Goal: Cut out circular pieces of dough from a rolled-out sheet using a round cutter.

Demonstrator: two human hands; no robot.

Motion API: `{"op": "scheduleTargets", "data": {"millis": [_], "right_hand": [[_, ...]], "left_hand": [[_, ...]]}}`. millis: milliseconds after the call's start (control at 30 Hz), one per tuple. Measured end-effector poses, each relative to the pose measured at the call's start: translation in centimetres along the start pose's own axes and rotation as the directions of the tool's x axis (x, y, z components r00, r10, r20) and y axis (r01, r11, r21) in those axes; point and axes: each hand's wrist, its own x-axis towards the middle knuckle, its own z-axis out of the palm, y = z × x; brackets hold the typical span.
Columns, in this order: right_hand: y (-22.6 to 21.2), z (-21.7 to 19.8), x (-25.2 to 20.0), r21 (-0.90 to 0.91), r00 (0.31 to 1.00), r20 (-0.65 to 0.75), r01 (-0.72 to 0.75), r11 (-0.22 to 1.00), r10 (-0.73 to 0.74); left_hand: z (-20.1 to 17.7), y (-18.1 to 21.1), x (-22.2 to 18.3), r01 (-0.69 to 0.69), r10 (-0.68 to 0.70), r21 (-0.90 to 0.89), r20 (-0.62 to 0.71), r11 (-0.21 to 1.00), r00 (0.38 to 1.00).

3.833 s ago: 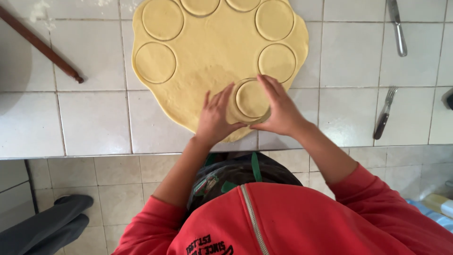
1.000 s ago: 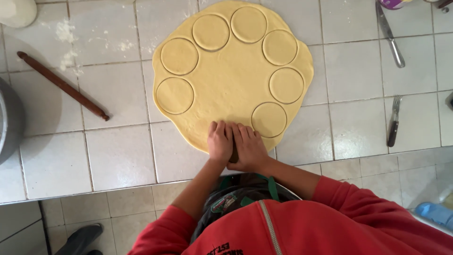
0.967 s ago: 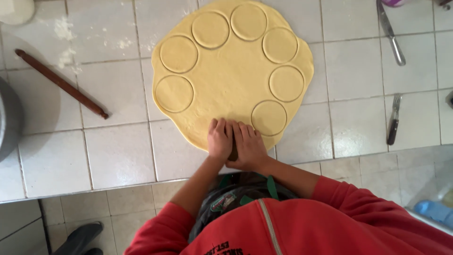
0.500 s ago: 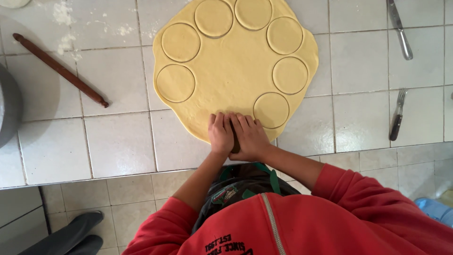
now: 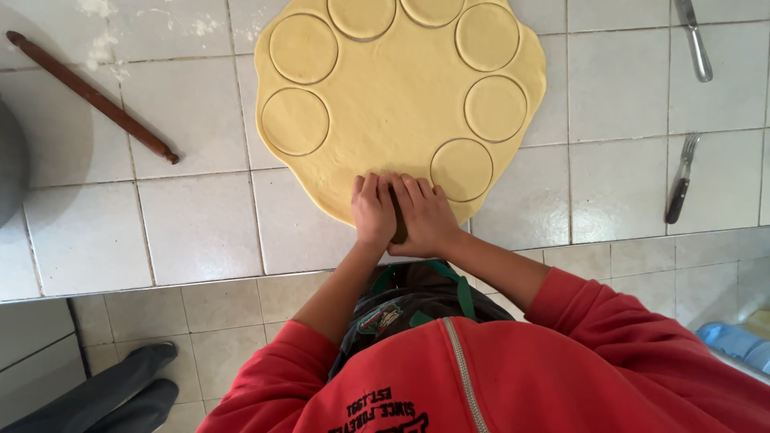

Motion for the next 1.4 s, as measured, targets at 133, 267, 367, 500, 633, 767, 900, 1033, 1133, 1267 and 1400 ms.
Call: {"op": "scheduleTargets", "data": {"millis": [133, 267, 367, 500, 633, 767, 900, 1033, 1133, 1267, 1400], "right_hand": [[-0.9, 1.2, -0.4, -0.015, 0.991, -0.088, -0.104, 0.994, 0.103], [-1.2, 1.5, -0.4, 0.002, 0.973, -0.136, -0.188, 0.982, 0.187], [-0.8, 1.4, -0.7, 0.008, 0.981, -0.092, -0.168, 0.986, 0.168], [-0.7, -1.3, -1.1, 0.006, 0.993, -0.058, -0.106, 0.994, 0.106], [0.2, -2.0, -2.7, 0.036, 0.997, -0.015, -0.07, 0.997, 0.071], [2.1, -0.2, -3.3, 0.218, 0.999, 0.006, -0.054, 0.975, 0.054], [1.6, -1.1, -3.0, 0.299, 0.998, -0.013, -0.048, 0.953, 0.054], [0.5, -3.3, -2.4, 0.281, 0.989, -0.148, 0.034, 0.959, 0.008], [-0.2, -4.1, 0.3, 0.304, 0.975, -0.215, 0.118, 0.945, -0.052], [-1.3, -2.3, 5.3, 0.351, 0.97, -0.217, 0.183, 0.918, -0.111], [-2.0, -0.7, 7.7, 0.339, 0.978, -0.169, 0.178, 0.924, -0.126]], "left_hand": [[-0.1, -0.2, 1.1, -0.104, 0.104, -0.001, 0.064, 0.995, 0.993], [-0.1, -0.6, 1.2, -0.226, 0.222, 0.014, 0.141, 0.974, 0.965], [-0.6, -0.9, 1.6, -0.125, 0.127, -0.021, 0.148, 0.992, 0.981], [-4.1, -1.5, 2.5, 0.103, -0.105, -0.137, -0.012, 0.985, 0.994], [-9.2, -1.9, 1.6, 0.045, -0.044, -0.032, 0.036, 0.998, 0.998], [-12.2, 2.0, 0.5, -0.299, 0.26, 0.054, 0.369, 0.953, 0.893], [-8.8, 1.3, -2.2, -0.324, 0.232, 0.089, 0.525, 0.942, 0.819], [-8.2, 2.2, -2.9, -0.323, 0.275, 0.054, 0.4, 0.945, 0.874], [-9.4, 1.1, -1.1, -0.336, 0.311, 0.022, 0.326, 0.942, 0.893], [-12.1, -0.6, 2.2, -0.246, 0.187, 0.176, 0.296, 0.953, 0.937], [-12.7, -2.5, 3.0, -0.167, 0.111, 0.19, 0.274, 0.967, 0.955]]}}
